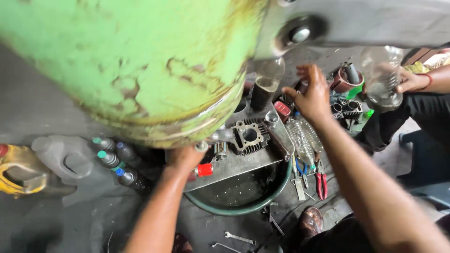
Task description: Boring an engine cylinder using a manual vertical boring machine.
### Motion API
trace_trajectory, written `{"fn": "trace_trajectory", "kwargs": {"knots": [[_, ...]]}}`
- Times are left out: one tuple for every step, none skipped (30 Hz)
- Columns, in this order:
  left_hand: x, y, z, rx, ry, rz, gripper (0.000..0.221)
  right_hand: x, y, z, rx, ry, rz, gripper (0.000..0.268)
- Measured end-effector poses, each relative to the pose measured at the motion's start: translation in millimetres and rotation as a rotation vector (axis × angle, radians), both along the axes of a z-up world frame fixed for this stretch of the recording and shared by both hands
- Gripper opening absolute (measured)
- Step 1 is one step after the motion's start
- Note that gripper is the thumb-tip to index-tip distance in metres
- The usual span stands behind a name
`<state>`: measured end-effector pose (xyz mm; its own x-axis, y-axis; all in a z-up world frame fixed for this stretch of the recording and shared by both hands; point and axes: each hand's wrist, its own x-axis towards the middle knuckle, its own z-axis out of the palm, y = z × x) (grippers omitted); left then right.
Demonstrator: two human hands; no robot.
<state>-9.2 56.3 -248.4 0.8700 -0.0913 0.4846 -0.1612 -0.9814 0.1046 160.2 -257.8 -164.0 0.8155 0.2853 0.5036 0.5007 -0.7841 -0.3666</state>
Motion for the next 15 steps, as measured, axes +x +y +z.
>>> {"fn": "trace_trajectory", "kwargs": {"knots": [[-0.2,5.5,7.0,-0.001,0.021,0.032,0.064,13.3,-2.3,-25.8,0.258,0.171,-0.029,0.071],[-1.2,11.3,19.2,-0.003,0.042,0.064,0.063,27.5,-3.8,-51.7,0.515,0.343,-0.053,0.082],[2.2,15.8,19.4,-0.005,0.062,0.097,0.063,40.5,-0.8,-72.2,0.524,0.338,-0.05,0.082],[8.6,21.1,20.5,-0.008,0.082,0.124,0.062,54.9,1.8,-92.1,0.567,0.364,0.003,0.087],[15.7,27.8,22.5,-0.01,0.102,0.151,0.062,70.3,5.7,-111.8,0.61,0.39,0.057,0.092],[22.4,35.5,22.0,-0.015,0.117,0.19,0.061,73.0,16.5,-117.7,0.615,0.381,0.067,0.092],[29.9,43.6,21.5,-0.02,0.132,0.229,0.061,76.2,28.1,-124.1,0.655,0.419,0.115,0.095],[39.3,50.0,20.1,-0.026,0.151,0.26,0.06,78.0,36.6,-132.0,0.695,0.457,0.154,0.099],[47.4,57.5,13.9,-0.032,0.17,0.291,0.06,83.7,44.0,-135.7,0.7,0.45,0.155,0.099],[55.3,62.3,6.4,-0.046,0.191,0.322,0.059,87.7,49.0,-141.2,0.65,0.459,0.118,0.09],[64.0,66.8,0.9,-0.06,0.212,0.354,0.059,91.4,54.5,-147.3,0.599,0.467,0.081,0.08],[69.0,67.5,-9.8,-0.078,0.242,0.384,0.058,90.5,47.5,-157.9,0.592,0.469,0.076,0.08],[74.0,68.4,-18.6,-0.096,0.271,0.414,0.058,94.9,44.6,-163.8,0.618,0.444,0.075,0.076],[81.9,69.1,-24.6,-0.11,0.3,0.433,0.058,100.1,39.3,-166.0,0.649,0.413,0.064,0.072],[87.6,68.6,-32.2,-0.123,0.328,0.452,0.057,96.4,26.3,-151.8,0.679,0.382,0.054,0.068]]}}
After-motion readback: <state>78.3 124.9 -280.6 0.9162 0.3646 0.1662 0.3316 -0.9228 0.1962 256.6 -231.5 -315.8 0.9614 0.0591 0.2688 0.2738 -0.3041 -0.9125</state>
